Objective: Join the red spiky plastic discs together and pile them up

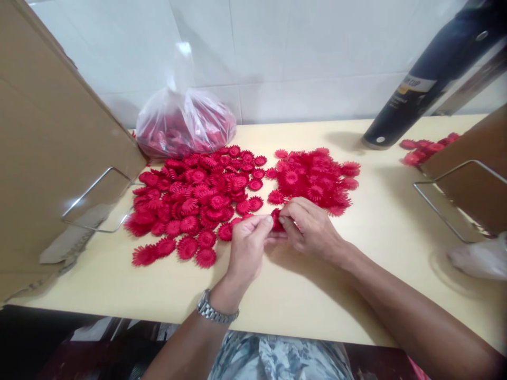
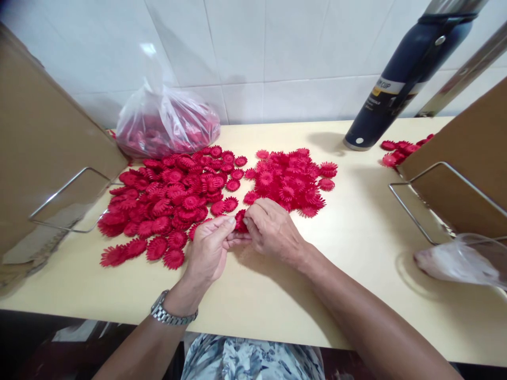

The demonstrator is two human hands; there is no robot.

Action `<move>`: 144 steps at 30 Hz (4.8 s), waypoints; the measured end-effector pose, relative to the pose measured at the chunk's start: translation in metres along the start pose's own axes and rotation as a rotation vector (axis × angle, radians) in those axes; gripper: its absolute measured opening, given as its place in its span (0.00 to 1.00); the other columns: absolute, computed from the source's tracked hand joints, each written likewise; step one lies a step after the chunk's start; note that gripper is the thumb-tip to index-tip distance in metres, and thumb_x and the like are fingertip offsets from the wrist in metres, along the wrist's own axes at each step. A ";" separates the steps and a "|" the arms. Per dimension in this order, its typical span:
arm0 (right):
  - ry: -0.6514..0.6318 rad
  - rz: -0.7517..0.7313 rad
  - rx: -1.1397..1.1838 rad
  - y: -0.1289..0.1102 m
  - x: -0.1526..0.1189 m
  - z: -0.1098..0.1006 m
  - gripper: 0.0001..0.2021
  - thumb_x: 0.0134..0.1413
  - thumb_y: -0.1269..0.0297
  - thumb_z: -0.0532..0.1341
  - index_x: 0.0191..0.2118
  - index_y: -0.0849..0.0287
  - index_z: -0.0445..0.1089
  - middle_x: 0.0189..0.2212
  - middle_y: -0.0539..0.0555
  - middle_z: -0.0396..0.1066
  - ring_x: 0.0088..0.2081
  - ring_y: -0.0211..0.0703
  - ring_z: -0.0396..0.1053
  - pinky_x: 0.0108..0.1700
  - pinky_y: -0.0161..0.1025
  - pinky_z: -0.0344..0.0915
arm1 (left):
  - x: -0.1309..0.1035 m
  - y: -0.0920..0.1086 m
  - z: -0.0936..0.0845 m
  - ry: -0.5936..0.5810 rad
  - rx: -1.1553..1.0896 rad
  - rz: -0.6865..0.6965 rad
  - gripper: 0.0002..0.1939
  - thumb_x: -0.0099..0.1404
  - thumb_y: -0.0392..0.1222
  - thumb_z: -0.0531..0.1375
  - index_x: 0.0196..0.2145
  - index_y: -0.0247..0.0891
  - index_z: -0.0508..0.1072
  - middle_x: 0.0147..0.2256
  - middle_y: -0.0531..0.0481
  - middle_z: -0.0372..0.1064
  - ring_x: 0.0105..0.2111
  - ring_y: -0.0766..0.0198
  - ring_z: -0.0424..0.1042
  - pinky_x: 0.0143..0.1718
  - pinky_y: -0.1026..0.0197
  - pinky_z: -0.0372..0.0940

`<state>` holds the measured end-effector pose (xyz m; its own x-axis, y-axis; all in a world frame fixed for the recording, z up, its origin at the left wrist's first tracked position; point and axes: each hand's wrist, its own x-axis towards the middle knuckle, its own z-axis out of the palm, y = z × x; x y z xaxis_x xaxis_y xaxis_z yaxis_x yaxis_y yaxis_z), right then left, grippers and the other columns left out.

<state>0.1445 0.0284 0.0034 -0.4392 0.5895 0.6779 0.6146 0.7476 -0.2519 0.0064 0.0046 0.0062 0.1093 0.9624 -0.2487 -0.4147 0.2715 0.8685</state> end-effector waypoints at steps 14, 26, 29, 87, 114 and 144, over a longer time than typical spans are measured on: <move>0.043 0.089 0.137 -0.005 -0.004 0.003 0.08 0.55 0.75 0.51 0.28 0.57 0.55 0.22 0.50 0.58 0.24 0.37 0.56 0.24 0.35 0.53 | 0.003 0.004 0.002 -0.004 -0.255 -0.057 0.10 0.43 0.32 0.65 0.27 0.34 0.74 0.21 0.56 0.67 0.22 0.73 0.66 0.26 0.69 0.63; 0.180 0.399 -0.034 0.022 -0.003 -0.025 0.07 0.55 0.72 0.53 0.27 0.57 0.59 0.21 0.49 0.61 0.23 0.37 0.59 0.25 0.35 0.56 | 0.003 0.009 -0.007 0.048 -0.190 -0.011 0.09 0.50 0.32 0.61 0.32 0.32 0.69 0.24 0.51 0.71 0.24 0.62 0.74 0.30 0.58 0.69; 0.099 0.303 -0.396 0.038 -0.005 -0.038 0.06 0.54 0.72 0.55 0.28 0.57 0.65 0.25 0.53 0.67 0.29 0.43 0.64 0.30 0.39 0.59 | 0.003 0.009 -0.007 -0.009 -0.244 -0.050 0.09 0.52 0.32 0.60 0.34 0.33 0.69 0.25 0.51 0.72 0.26 0.60 0.75 0.34 0.54 0.70; 0.264 0.336 -0.117 0.027 -0.001 -0.031 0.07 0.55 0.72 0.53 0.27 0.56 0.60 0.23 0.51 0.62 0.24 0.39 0.60 0.26 0.37 0.59 | 0.002 0.001 -0.002 0.156 0.020 0.037 0.07 0.53 0.40 0.61 0.27 0.33 0.68 0.19 0.56 0.65 0.18 0.69 0.68 0.24 0.65 0.65; -0.051 0.019 -0.012 0.000 -0.001 0.003 0.10 0.55 0.76 0.49 0.26 0.58 0.59 0.23 0.53 0.61 0.26 0.41 0.56 0.27 0.37 0.55 | -0.002 -0.005 0.003 0.024 0.040 0.113 0.08 0.56 0.41 0.61 0.22 0.35 0.72 0.18 0.56 0.61 0.20 0.71 0.61 0.25 0.67 0.60; 0.019 0.243 0.442 -0.002 -0.002 -0.003 0.05 0.55 0.73 0.58 0.28 0.59 0.66 0.28 0.54 0.68 0.30 0.37 0.67 0.29 0.34 0.65 | -0.001 -0.001 0.004 0.108 -0.161 0.042 0.06 0.49 0.37 0.65 0.26 0.34 0.73 0.20 0.56 0.66 0.20 0.73 0.63 0.24 0.68 0.59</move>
<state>0.1457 0.0248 0.0043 -0.3035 0.7601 0.5746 0.3596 0.6498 -0.6696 0.0110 0.0035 0.0072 -0.0055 0.9640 -0.2659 -0.5566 0.2179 0.8017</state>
